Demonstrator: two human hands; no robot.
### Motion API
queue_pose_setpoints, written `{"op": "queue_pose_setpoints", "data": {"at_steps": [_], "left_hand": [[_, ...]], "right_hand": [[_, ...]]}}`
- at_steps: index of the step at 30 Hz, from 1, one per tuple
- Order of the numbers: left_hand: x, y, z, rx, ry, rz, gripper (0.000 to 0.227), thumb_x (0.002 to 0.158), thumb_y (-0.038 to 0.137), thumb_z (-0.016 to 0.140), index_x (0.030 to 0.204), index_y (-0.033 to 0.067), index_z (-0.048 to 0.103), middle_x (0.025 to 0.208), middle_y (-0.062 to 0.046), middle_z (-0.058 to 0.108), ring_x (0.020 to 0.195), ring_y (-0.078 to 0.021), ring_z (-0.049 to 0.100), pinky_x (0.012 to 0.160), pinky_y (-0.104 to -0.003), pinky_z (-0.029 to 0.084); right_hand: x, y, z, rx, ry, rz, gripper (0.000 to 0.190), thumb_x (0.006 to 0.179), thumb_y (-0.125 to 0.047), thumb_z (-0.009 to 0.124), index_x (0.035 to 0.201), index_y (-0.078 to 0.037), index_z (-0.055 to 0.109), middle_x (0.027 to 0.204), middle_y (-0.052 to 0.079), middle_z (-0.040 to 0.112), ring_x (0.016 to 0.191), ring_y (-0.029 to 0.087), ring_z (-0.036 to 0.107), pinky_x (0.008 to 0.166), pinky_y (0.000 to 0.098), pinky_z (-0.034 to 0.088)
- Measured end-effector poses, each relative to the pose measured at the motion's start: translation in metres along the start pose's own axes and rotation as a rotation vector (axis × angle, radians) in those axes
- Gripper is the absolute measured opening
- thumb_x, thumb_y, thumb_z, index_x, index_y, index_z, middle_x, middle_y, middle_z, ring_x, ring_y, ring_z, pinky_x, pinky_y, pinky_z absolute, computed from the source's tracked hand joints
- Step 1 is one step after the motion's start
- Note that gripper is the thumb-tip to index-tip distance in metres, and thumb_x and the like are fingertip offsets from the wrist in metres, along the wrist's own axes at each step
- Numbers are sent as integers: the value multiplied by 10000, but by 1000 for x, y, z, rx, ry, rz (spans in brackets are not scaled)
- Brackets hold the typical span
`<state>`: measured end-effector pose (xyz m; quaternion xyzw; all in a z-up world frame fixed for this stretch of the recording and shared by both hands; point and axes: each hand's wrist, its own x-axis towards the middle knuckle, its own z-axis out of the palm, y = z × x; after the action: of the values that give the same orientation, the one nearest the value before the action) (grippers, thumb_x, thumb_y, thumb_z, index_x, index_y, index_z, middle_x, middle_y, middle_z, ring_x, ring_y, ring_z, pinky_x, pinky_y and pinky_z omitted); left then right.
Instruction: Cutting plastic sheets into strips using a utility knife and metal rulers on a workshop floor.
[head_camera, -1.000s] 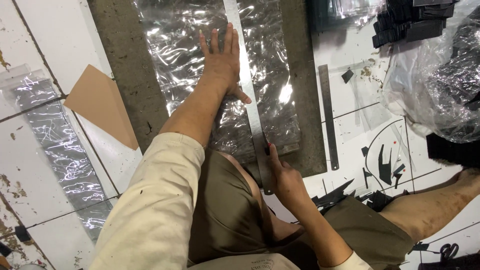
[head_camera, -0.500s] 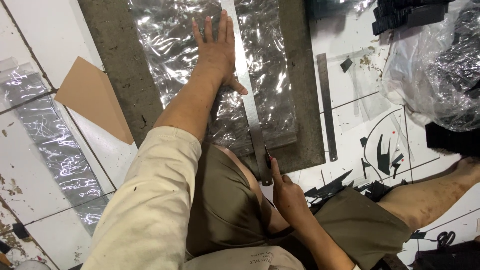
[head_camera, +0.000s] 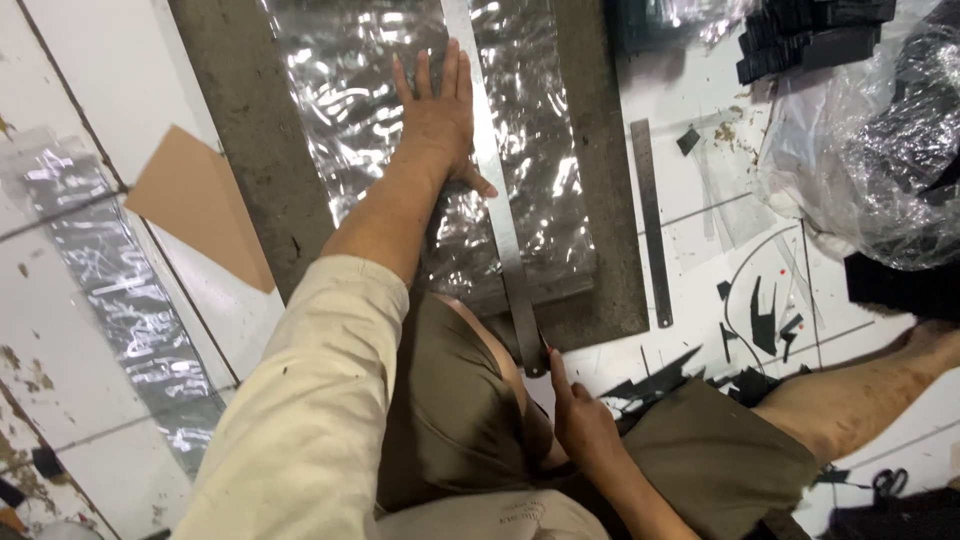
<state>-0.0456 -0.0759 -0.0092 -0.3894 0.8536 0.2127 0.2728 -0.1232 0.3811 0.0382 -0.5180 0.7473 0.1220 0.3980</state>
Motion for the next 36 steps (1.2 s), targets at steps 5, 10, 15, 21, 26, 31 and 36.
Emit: {"op": "queue_pose_setpoints", "data": {"at_steps": [5,10,15,21,26,31,36], "left_hand": [[2,0,8,-19,80,1,1808,313,762,934,1583,-94,-27,1649,-289,-141,1501,-569,-72,1115,-738,-104],[-4,2,-2,20,102,-23,1795,341,766,953,1575,-82,-37,1668,-270,-104,1505,-554,-37,1144,-719,-65],[-18,5,-22,-104,-47,-37,1709,415,770,923,1600,-11,-28,1699,-174,-81,1529,-497,-7,1198,-715,-62],[-27,8,-37,-138,-90,-55,1624,509,710,928,1599,-25,-26,1695,-187,-108,1531,-483,-43,1208,-670,-22],[-23,6,-32,-109,-114,-44,1679,467,712,943,1601,-25,-53,1694,-191,-114,1529,-495,-42,1207,-679,-15],[-17,9,-23,-55,-80,-56,1678,467,666,964,1601,-26,-61,1693,-181,-128,1521,-505,-32,1208,-668,5],[-12,7,-19,-85,-95,-63,1707,431,738,928,1608,-15,-53,1697,-156,-140,1532,-493,-38,1210,-674,-20]], "right_hand": [[14,-63,-149,248,-261,400,650,899,-440,327,1508,-224,402,995,225,731,686,309,660,635,447,512],[65,-50,-187,354,508,-245,894,705,123,604,1539,-140,415,1161,186,752,875,328,781,663,417,607],[235,-81,-218,343,586,-291,530,1038,-221,458,1564,-254,410,1390,113,638,1067,495,649,916,627,486],[338,-123,-259,284,585,-311,543,996,-83,469,1536,-130,451,1124,287,720,1033,498,682,908,636,505],[357,-122,-253,244,493,-287,565,968,-119,500,1530,-157,468,1225,169,720,1092,423,686,928,589,539],[342,-133,-269,187,437,-342,527,980,-136,475,1505,-87,476,1049,310,725,1006,485,698,870,639,533],[320,-124,-257,92,364,-300,582,947,-98,445,1529,-94,435,951,353,715,935,516,713,803,627,572]]}}
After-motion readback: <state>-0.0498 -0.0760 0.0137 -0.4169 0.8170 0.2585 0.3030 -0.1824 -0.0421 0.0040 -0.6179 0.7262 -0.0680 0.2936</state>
